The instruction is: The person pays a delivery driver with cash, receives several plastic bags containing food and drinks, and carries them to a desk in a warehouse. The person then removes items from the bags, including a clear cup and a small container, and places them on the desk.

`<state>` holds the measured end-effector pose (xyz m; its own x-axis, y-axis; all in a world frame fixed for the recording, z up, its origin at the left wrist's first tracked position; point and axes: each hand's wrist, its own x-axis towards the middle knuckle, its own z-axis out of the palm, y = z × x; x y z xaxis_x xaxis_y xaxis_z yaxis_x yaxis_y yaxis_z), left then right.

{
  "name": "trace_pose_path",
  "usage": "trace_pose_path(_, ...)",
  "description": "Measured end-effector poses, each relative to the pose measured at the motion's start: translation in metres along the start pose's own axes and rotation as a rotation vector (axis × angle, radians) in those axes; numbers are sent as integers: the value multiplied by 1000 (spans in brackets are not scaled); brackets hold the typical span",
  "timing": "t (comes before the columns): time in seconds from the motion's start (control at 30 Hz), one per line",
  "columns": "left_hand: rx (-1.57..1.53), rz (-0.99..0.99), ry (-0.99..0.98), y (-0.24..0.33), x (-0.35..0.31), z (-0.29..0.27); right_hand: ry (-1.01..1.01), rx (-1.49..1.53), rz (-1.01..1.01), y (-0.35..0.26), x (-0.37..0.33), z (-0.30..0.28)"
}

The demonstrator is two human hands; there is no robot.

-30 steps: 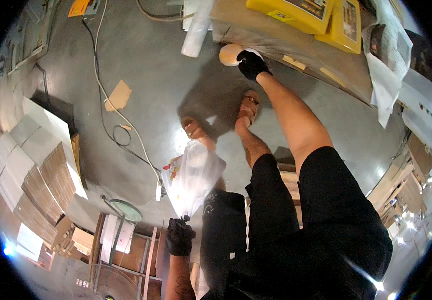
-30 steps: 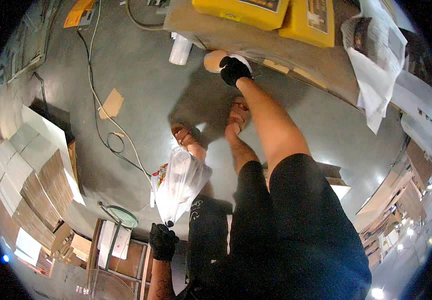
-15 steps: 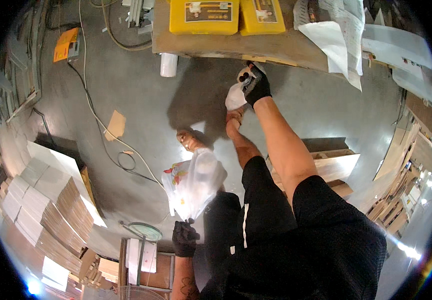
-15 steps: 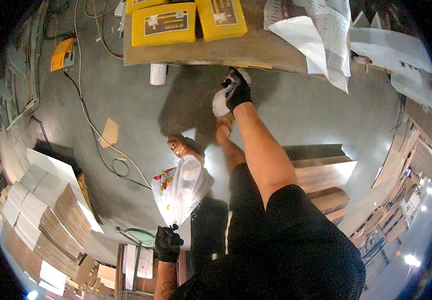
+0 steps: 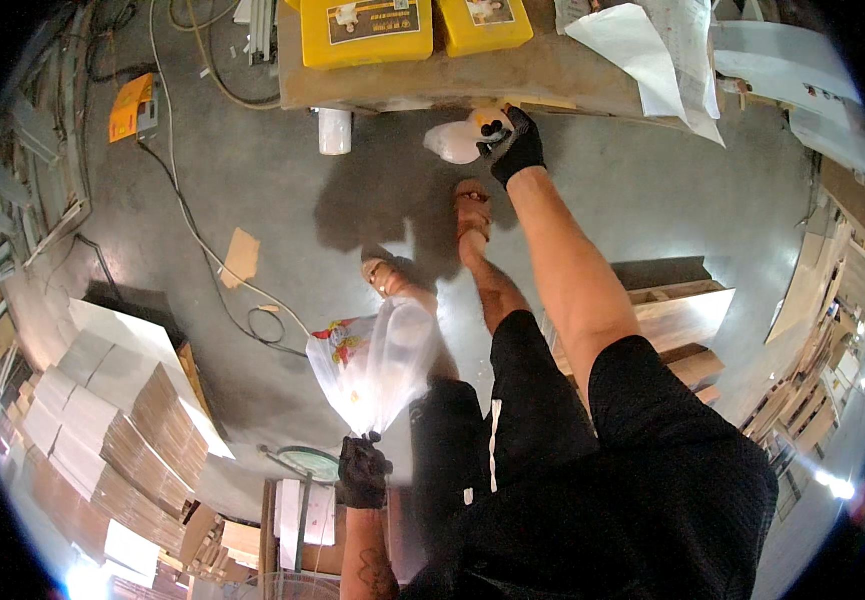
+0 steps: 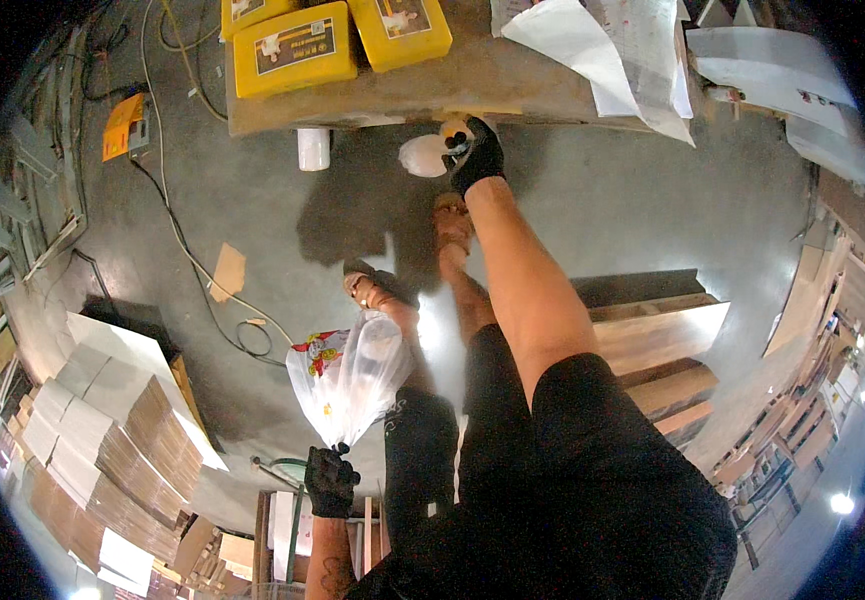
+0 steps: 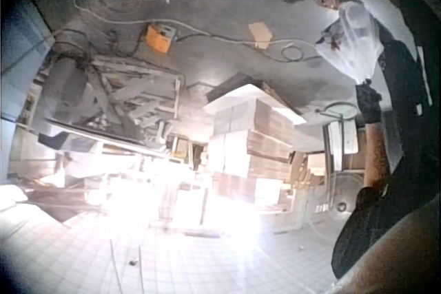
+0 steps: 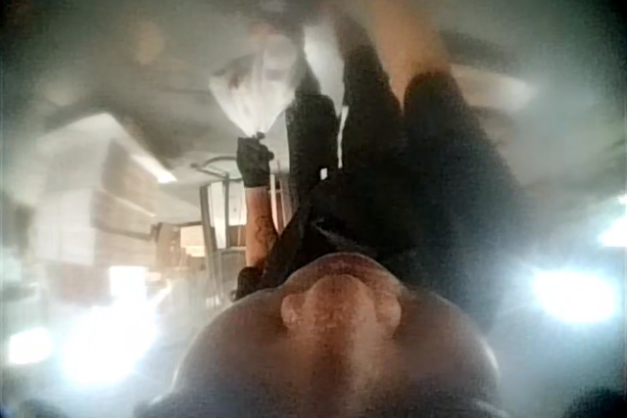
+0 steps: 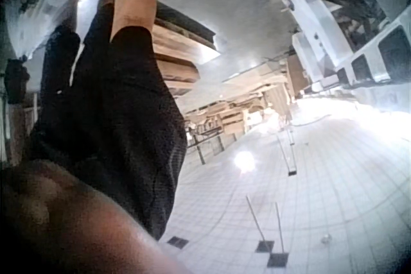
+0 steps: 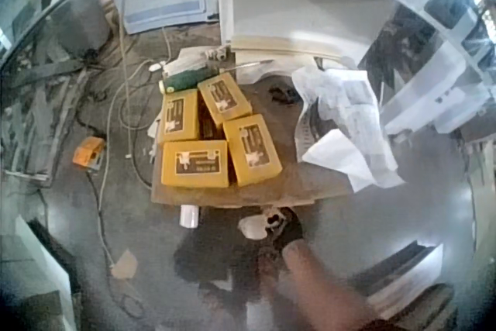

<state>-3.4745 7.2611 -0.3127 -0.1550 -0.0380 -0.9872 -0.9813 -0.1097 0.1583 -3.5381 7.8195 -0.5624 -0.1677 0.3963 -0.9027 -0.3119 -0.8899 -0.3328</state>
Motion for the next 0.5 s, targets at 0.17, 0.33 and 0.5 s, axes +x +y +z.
trace_pose_path(0.17,21,-59,-30,1,7,-10,-71,-22,-57,17,-1,-27)
trace_pose_path(0.33,35,-36,-27,0,9,-7,-64,146,43,55,-19,-82)
trace_pose_path(0.5,59,-15,36,1,2,-2,115,-6,51,78,-72,-116)
